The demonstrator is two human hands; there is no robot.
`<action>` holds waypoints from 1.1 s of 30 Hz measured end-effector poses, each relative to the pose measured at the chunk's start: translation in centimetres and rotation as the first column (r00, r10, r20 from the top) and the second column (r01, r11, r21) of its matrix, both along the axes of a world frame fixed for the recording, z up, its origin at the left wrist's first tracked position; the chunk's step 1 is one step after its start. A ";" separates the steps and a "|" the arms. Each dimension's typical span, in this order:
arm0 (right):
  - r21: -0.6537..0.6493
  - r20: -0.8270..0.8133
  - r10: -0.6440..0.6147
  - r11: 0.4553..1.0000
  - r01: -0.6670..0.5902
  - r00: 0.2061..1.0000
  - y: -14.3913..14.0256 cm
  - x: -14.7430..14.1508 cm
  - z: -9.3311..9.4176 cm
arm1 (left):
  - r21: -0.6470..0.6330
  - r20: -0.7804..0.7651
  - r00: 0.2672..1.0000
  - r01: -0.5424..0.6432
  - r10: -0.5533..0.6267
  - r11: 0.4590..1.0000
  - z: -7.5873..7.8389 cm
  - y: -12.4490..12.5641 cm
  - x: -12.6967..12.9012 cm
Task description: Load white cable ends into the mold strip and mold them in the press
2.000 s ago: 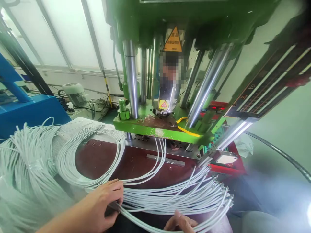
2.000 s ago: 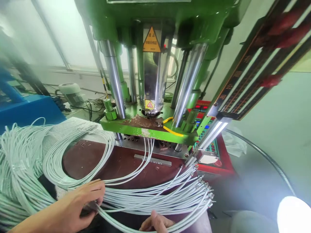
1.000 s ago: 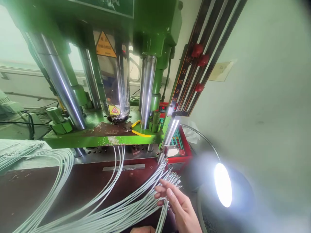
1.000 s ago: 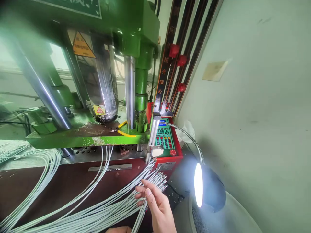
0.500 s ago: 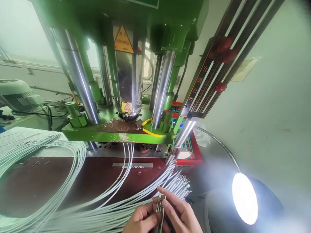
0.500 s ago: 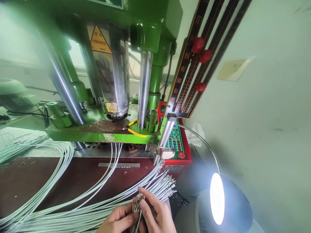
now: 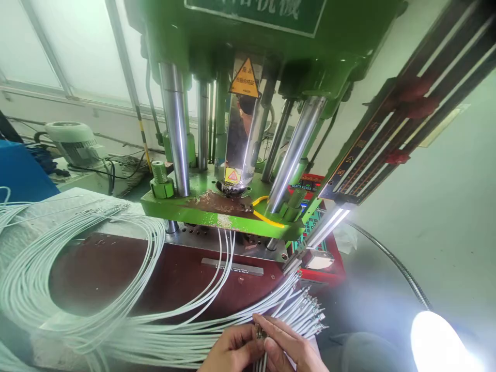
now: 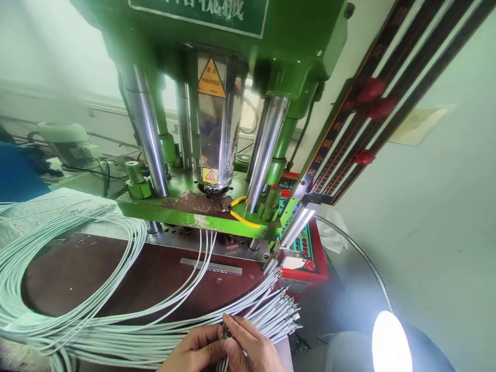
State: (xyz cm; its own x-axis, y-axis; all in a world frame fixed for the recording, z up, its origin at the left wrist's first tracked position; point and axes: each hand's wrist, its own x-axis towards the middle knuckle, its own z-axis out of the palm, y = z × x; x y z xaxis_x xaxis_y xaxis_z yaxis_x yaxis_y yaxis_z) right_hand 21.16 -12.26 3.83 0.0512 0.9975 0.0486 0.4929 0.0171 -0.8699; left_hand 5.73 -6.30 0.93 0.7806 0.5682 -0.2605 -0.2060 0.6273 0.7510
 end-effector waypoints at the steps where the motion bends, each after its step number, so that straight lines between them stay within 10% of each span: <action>1: 0.012 0.035 -0.018 1.000 0.018 0.999 0.7 0.0 0.2 | -0.042 0.018 1.000 -0.011 0.011 0.999 -0.2 0.0 -0.3; 5: 0.117 0.465 -0.041 0.993 -0.016 0.884 5.9 -0.7 1.0 | -0.135 0.064 0.993 -0.094 0.103 0.986 -0.1 -0.1 -1.5; 11: 0.124 0.655 -0.007 0.987 -0.098 0.756 13.4 -3.2 -1.7 | -0.021 0.055 0.981 -0.187 0.188 0.982 1.7 0.0 -2.8; 21: -0.021 0.781 0.033 0.999 -0.026 0.624 8.2 -0.8 0.4 | 0.070 -0.061 0.986 -0.151 0.156 0.986 1.0 0.2 -2.3; 27: -0.227 0.193 -0.076 0.966 0.120 0.978 1.9 1.9 1.4 | 0.077 -0.131 0.984 -0.113 0.122 0.991 0.6 -0.6 -0.5; 33: -0.268 -0.260 -0.132 0.962 0.060 0.957 0.0 1.0 1.7 | 0.208 -0.262 0.960 -0.048 0.103 0.977 0.2 -1.3 1.0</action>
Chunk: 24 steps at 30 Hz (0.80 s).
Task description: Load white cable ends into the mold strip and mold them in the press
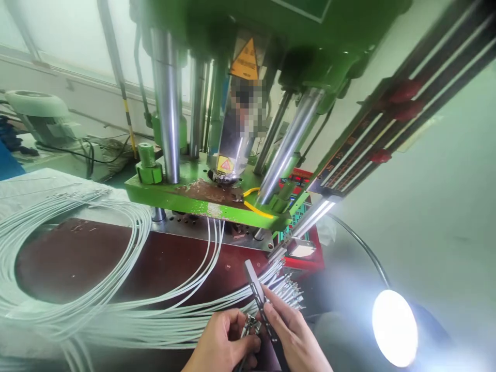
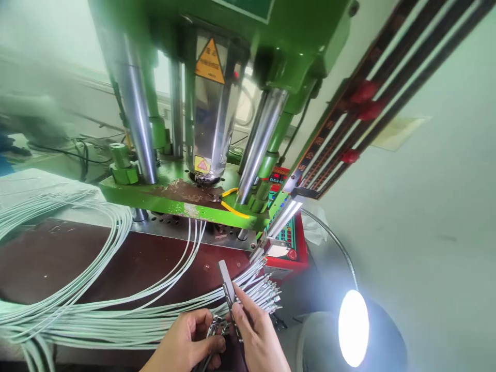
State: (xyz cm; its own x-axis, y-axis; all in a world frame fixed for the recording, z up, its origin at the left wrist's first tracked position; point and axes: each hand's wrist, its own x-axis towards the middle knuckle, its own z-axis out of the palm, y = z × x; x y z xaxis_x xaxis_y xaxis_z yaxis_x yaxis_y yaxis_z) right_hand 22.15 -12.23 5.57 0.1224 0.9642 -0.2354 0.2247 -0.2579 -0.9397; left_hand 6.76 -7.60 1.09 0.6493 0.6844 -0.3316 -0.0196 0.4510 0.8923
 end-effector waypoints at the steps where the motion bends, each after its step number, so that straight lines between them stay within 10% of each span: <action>1: 0.015 -0.024 -0.010 1.000 0.011 1.000 0.0 -0.3 0.1 | 0.043 -0.013 1.000 0.009 -0.008 0.999 0.2 0.0 0.0; 12: 0.042 -0.259 -0.026 0.998 0.038 0.966 0.0 -1.0 0.7 | -0.038 0.077 0.980 0.184 -0.181 0.982 0.1 0.0 -0.4; 24: 0.061 -0.010 0.059 0.996 -0.058 0.998 -0.2 -1.4 1.3 | -0.012 0.007 0.980 0.198 -0.198 0.980 0.5 0.0 -0.1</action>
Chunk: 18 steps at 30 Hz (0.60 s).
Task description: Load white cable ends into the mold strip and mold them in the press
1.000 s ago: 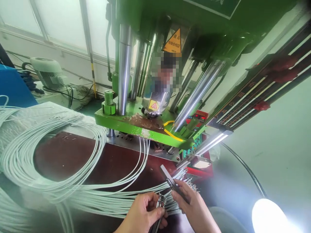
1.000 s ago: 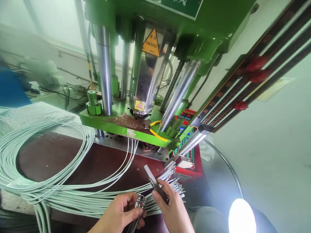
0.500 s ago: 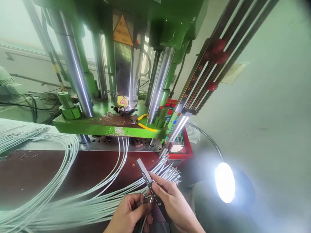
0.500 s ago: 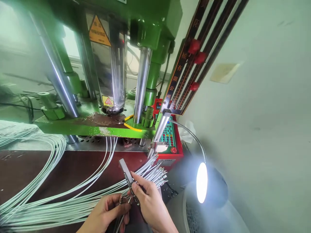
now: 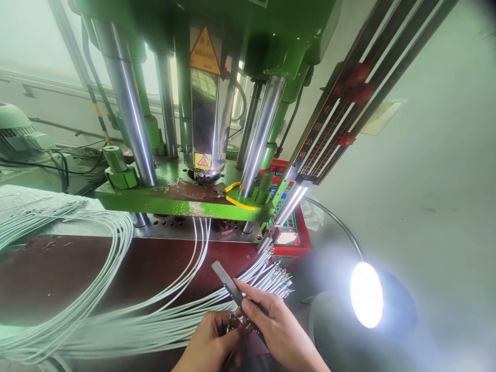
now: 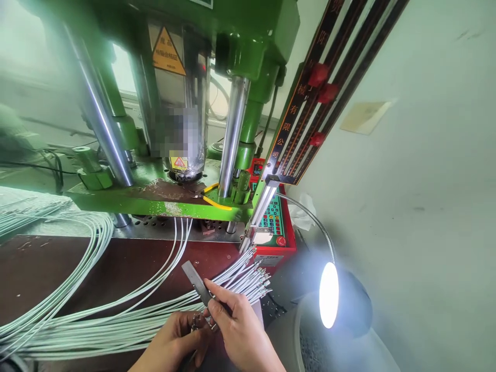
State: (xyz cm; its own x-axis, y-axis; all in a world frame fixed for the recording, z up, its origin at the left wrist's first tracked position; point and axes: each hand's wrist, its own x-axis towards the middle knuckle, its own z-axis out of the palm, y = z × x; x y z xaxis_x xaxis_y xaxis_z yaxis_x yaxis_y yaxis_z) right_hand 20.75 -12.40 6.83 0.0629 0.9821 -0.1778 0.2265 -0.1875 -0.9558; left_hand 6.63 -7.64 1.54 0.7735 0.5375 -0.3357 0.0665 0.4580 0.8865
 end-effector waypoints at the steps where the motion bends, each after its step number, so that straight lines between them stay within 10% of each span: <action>1: -0.009 0.022 0.003 1.000 -0.003 1.000 0.0 -0.1 0.0 | -0.007 -0.014 1.000 -0.001 0.001 1.000 0.0 0.0 0.0; 18: -0.053 -0.054 -0.009 0.999 0.006 0.998 0.1 1.3 0.9 | -0.019 0.126 0.987 -0.100 0.101 0.995 1.0 0.1 -1.3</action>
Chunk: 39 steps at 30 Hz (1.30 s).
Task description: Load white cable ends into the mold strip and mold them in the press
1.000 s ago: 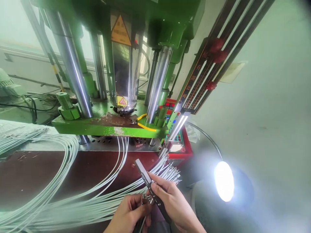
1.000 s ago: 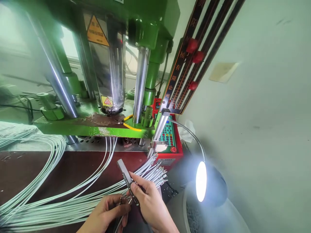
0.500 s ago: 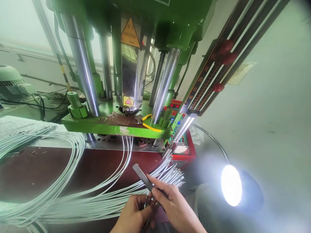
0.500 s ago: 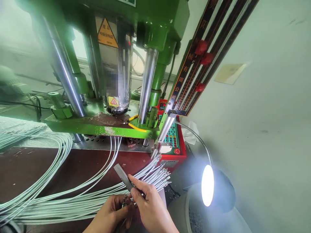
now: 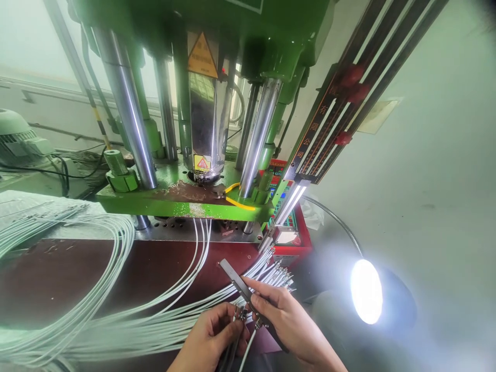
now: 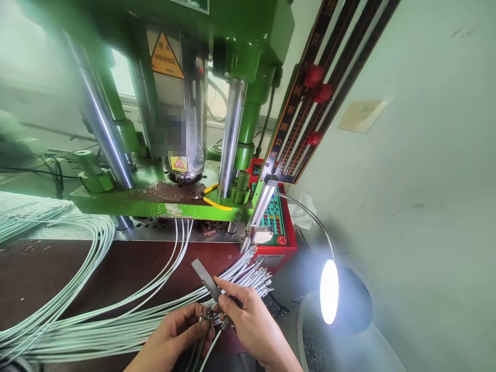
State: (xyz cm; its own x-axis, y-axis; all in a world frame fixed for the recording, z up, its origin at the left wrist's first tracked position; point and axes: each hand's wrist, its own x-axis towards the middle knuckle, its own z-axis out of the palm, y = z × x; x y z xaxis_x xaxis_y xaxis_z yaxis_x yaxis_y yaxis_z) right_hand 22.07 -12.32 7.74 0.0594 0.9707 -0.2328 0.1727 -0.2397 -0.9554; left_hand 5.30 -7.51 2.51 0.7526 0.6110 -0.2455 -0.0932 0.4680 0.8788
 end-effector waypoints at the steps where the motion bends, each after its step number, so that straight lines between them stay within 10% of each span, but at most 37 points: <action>1: 0.000 -0.003 0.005 1.000 -0.005 1.000 0.0 -0.1 0.1 | -0.018 -0.007 1.000 -0.010 0.009 1.000 -0.1 0.0 0.1; 29: 0.010 0.157 0.075 0.997 -0.077 0.985 -0.3 -0.3 0.4 | 0.000 -0.071 0.997 0.021 -0.021 1.000 -1.4 0.2 0.9; 39: 0.034 0.157 0.093 0.994 -0.099 0.983 -0.3 0.3 1.2 | 0.224 -0.127 0.990 -0.025 0.054 0.974 0.3 0.9 -0.3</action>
